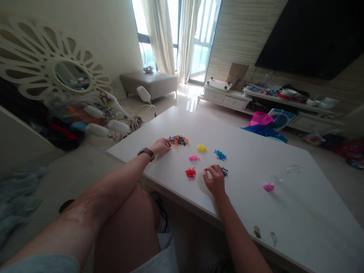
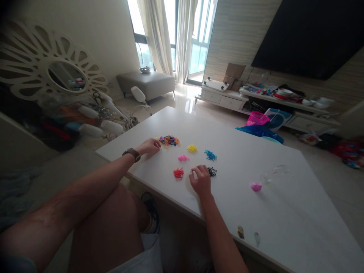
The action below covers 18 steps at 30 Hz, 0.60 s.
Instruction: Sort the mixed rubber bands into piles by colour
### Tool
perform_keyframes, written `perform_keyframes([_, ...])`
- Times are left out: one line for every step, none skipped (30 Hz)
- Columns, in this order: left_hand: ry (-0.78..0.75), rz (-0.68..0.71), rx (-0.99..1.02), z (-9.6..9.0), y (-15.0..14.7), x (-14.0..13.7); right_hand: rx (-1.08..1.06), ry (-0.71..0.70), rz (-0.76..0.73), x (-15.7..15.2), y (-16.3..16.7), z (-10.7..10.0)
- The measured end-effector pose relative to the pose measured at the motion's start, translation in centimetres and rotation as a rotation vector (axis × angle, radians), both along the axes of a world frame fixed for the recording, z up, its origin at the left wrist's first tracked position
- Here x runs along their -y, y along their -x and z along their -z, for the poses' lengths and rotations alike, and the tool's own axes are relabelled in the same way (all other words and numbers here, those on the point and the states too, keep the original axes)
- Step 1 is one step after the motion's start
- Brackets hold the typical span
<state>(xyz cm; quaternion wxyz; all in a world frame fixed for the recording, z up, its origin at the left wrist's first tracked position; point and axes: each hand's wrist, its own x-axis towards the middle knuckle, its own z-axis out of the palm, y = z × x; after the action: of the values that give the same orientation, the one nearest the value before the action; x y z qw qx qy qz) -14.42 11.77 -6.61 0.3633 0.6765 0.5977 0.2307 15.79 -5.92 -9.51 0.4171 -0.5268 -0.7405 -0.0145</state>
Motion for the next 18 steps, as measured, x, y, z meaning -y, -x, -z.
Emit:
perform_keyframes([-0.007, -0.004, 0.024, -0.1, 0.2, 0.0, -0.014, -0.001, 0.003, 0.3, 0.1, 0.1])
perform_keyframes([-0.016, -0.011, 0.047, -0.2, 0.4, -0.1, -0.027, -0.002, 0.008, 0.6, 0.2, 0.2])
perform_keyframes([-0.025, -0.020, 0.069, -0.3, 0.6, -0.1, -0.040, -0.005, 0.014, 0.9, 0.2, 0.2])
perform_keyframes([-0.033, -0.029, 0.091, -0.4, 0.8, 0.0, -0.050, -0.010, 0.019, 1.1, 0.3, 0.3])
perform_keyframes([-0.038, -0.037, 0.112, -0.5, 1.0, 0.0, -0.059, -0.014, 0.026, 1.3, 0.3, 0.4])
perform_keyframes([-0.038, -0.043, 0.132, -0.5, 1.1, 0.0, -0.065, -0.016, 0.032, 1.6, 0.3, 0.4])
perform_keyframes([-0.036, -0.050, 0.151, -0.5, 1.2, 0.1, -0.068, -0.017, 0.037, 1.8, 0.3, 0.5])
perform_keyframes([-0.033, -0.056, 0.168, -0.5, 1.3, 0.2, -0.069, -0.015, 0.040, 1.9, 0.3, 0.6])
perform_keyframes([-0.029, -0.064, 0.183, -0.5, 1.4, 0.2, -0.067, -0.012, 0.041, 2.1, 0.2, 0.7])
perform_keyframes([-0.024, -0.072, 0.196, -0.5, 1.4, 0.3, -0.062, -0.008, 0.040, 2.2, 0.2, 0.8])
perform_keyframes([-0.019, -0.080, 0.208, -0.6, 1.5, 0.3, -0.058, -0.005, 0.039, 2.3, 0.2, 0.8])
perform_keyframes([-0.014, -0.090, 0.218, -0.6, 1.6, 0.3, -0.053, -0.003, 0.038, 2.3, 0.2, 0.9])
perform_keyframes([-0.012, -0.101, 0.227, -0.6, 1.6, 0.3, -0.049, -0.003, 0.039, 2.3, 0.2, 0.9])
perform_keyframes([-0.010, -0.115, 0.235, -0.7, 1.7, 0.3, -0.045, -0.002, 0.041, 2.3, 0.2, 0.9])
perform_keyframes([-0.011, -0.130, 0.242, -0.7, 1.8, 0.3, -0.042, -0.001, 0.045, 2.3, 0.2, 0.9])
perform_keyframes([-0.013, -0.149, 0.248, -0.7, 1.8, 0.2, -0.039, 0.003, 0.048, 2.3, 0.2, 0.8])
perform_keyframes([-0.015, -0.168, 0.254, -0.8, 1.9, 0.1, -0.039, 0.007, 0.052, 2.3, 0.3, 0.8])
perform_keyframes([-0.013, -0.186, 0.261, -0.8, 1.9, 0.0, -0.040, 0.012, 0.056, 2.3, 0.3, 0.8])
